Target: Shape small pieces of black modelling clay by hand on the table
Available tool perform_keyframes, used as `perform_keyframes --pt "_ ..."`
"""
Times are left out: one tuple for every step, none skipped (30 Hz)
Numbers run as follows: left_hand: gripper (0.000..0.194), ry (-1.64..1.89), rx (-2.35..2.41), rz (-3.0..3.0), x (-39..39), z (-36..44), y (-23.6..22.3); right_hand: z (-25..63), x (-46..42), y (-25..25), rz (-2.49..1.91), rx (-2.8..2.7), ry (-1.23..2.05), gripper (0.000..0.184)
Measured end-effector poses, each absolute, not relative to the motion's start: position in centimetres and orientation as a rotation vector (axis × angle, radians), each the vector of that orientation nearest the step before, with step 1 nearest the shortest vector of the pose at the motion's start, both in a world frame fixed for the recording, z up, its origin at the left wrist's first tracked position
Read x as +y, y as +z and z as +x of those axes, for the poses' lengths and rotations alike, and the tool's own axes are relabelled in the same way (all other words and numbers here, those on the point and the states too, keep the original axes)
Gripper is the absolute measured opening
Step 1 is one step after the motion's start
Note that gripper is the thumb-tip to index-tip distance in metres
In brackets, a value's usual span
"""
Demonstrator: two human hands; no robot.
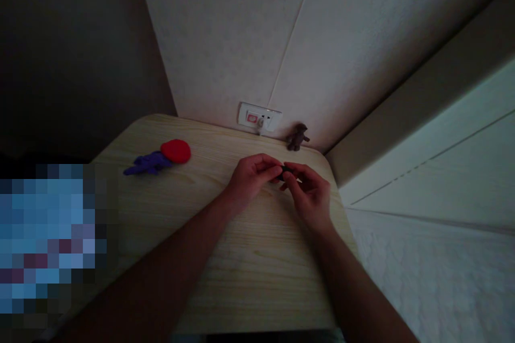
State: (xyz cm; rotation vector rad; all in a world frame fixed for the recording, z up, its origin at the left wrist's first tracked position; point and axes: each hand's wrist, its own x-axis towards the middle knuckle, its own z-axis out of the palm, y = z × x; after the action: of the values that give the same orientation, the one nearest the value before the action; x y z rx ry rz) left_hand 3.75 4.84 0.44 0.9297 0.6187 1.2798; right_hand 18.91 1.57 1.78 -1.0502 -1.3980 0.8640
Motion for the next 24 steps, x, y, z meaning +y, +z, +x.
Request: perform_keyframes --pt "0.029 1.281 0.616 0.93 4.85 3.76 0.44 18.91 1.62 1.82 -1.042 -1.393 0.88 0.024" --pt "0.029 1.283 0.616 0.933 4.85 3.76 0.44 18.93 1.68 1.87 -1.036 -1.392 0.896 0.023" --pt "0.028 1.283 0.618 0.939 4.84 3.75 0.44 18.97 1.73 1.92 -1.031 -1.392 0.91 0.021" --pt "0.027 1.284 0.622 0.949 4.83 3.75 0.44 19.0 1.78 1.96 -1.03 -1.392 0.922 0.02" --pt "0.027 1.284 0.629 0.963 4.82 3.73 0.45 19.02 1.82 1.99 -1.031 -1.393 0.931 0.019" --pt "0.026 1.288 0.64 0.978 4.81 3.72 0.46 19.03 1.85 2.0 -1.034 -1.389 0.937 0.018" --pt "0.026 1.293 0.653 0.993 4.81 3.71 0.48 19.02 1.87 2.0 -1.034 -1.379 0.942 0.018" --pt "0.025 1.3 0.665 1.005 4.82 3.71 0.51 19.01 1.9 1.97 -1.032 -1.366 0.947 0.018" --pt "0.026 1.305 0.672 1.013 4.84 3.7 0.55 19.0 1.93 1.93 -1.027 -1.353 0.953 0.018" --pt "0.026 1.312 0.673 1.015 4.86 3.7 0.59 18.99 1.97 1.88 -1.021 -1.342 0.961 0.018" --pt "0.027 1.316 0.671 1.014 4.87 3.69 0.64 19.01 2.02 1.85 -1.018 -1.339 0.969 0.019" --pt "0.028 1.317 0.667 1.011 4.88 3.68 0.68 19.04 2.07 1.83 -1.018 -1.345 0.978 0.02" --pt "0.028 1.318 0.664 1.01 4.9 3.67 0.7 19.08 2.11 1.84 -1.019 -1.358 0.985 0.02" --pt "0.027 1.316 0.664 1.011 4.9 3.66 0.71 19.13 2.14 1.88 -1.024 -1.375 0.987 0.019" --pt "0.027 1.314 0.666 1.014 4.91 3.66 0.7 19.17 2.16 1.94 -1.029 -1.391 0.979 0.018" --pt "0.026 1.313 0.667 1.015 4.92 3.67 0.68 19.2 2.15 2.0 -1.037 -1.407 0.965 0.017" --pt "0.025 1.313 0.669 1.016 4.93 3.68 0.64 19.22 2.11 2.05 -1.042 -1.421 0.946 0.016" --pt "0.024 1.312 0.671 1.017 4.93 3.7 0.6 19.23 2.05 2.08 -1.047 -1.436 0.925 0.015" --pt "0.024 1.309 0.673 1.017 4.92 3.72 0.57 19.22 1.98 2.06 -1.053 -1.455 0.899 0.015" --pt "0.023 1.304 0.675 1.016 4.91 3.74 0.55 19.22 1.91 2.01 -1.059 -1.478 0.863 0.015" --pt "0.024 1.297 0.676 1.011 4.9 3.76 0.55 19.22 1.84 1.92 -1.069 -1.5 0.823 0.016" --pt "0.024 1.29 0.675 1.002 4.87 3.77 0.56 19.24 1.79 1.79 -1.084 -1.514 0.776 0.017" --pt "0.025 1.283 0.674 0.994 4.85 3.77 0.59 19.29 1.76 1.64 -1.101 -1.519 0.728 0.02" --pt "0.026 1.277 0.672 0.989 4.82 3.76 0.62 19.37 1.74 1.49 -1.117 -1.522 0.684 0.022"
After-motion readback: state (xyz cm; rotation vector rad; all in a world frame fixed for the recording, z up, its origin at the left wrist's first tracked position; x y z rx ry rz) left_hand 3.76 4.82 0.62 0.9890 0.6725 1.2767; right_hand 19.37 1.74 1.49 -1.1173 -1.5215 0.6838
